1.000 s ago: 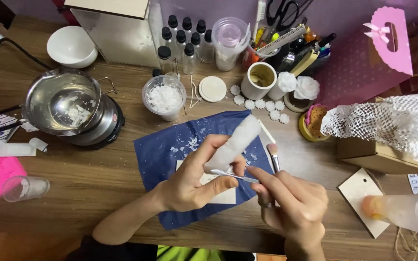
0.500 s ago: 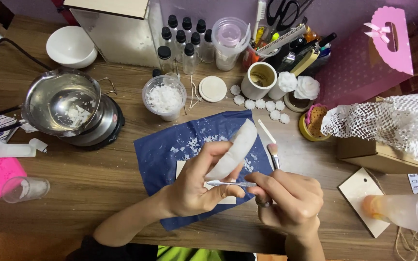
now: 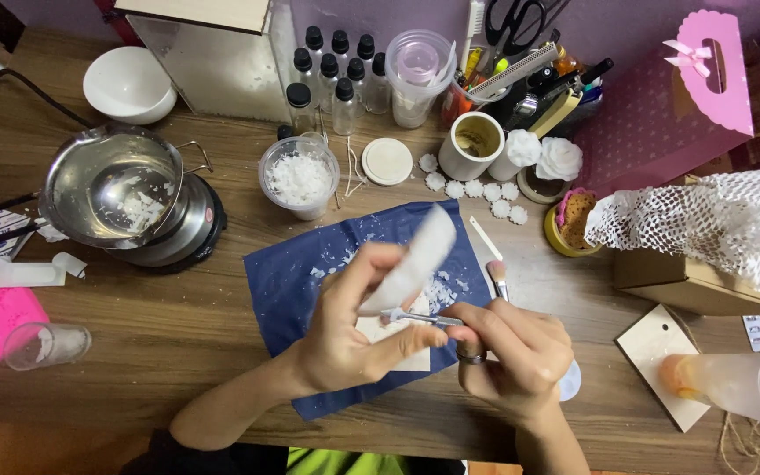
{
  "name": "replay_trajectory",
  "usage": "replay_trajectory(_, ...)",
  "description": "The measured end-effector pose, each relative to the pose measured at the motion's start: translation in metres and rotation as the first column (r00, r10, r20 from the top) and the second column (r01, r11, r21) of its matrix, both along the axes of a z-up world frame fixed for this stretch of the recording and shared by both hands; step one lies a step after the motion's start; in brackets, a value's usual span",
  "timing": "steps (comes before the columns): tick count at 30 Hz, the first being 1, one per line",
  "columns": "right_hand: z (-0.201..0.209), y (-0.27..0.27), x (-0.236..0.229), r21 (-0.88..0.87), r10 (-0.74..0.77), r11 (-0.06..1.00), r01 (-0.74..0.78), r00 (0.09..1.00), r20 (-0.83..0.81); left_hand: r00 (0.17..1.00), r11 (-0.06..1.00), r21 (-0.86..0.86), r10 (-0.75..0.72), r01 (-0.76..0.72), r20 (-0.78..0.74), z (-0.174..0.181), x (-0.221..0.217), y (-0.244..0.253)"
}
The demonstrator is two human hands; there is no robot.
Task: Refining a wax candle mold by scraping off excess material with a small metal tool.
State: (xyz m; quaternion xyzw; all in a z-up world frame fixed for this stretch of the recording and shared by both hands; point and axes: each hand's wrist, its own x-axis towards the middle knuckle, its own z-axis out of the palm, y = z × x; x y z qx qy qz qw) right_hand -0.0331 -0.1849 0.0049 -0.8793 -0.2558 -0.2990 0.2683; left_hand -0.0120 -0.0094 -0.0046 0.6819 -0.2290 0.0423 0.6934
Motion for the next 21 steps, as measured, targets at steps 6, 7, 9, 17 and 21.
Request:
replay_trajectory(6, -0.003, -0.005, 0.013, 0.01, 0.153, 0.988, -0.153, 0.984, -0.086, 0.955, 0.928, -0.279, -0.282, 0.246, -0.096, 0.007, 0.006, 0.003)
replay_trajectory(7, -0.003, -0.006, 0.013, 0.009, 0.153, 0.988, -0.153, 0.985, -0.086, 0.955, 0.928, -0.28, -0.282, 0.246, -0.096, 0.006, 0.007, 0.003)
replay_trajectory(9, -0.004, -0.007, 0.014, 0.028, 0.178, 0.984, -0.176, 0.976, -0.122, 0.948, 0.924, -0.279, -0.3, 0.262, -0.104, 0.004, 0.009, 0.003)
replay_trajectory(17, -0.009, -0.007, 0.017, 0.035, 0.156, 0.988, -0.154, 0.985, -0.072, 0.999, 0.996, 0.074, -0.042, 0.042, 0.006, -0.009, 0.007, 0.001)
replay_trajectory(21, -0.01, -0.003, 0.016, 0.04, 0.109, 0.993, -0.109, 0.994, 0.002, 0.997, 0.993, 0.113, 0.031, -0.038, 0.07, -0.01, 0.007, 0.0)
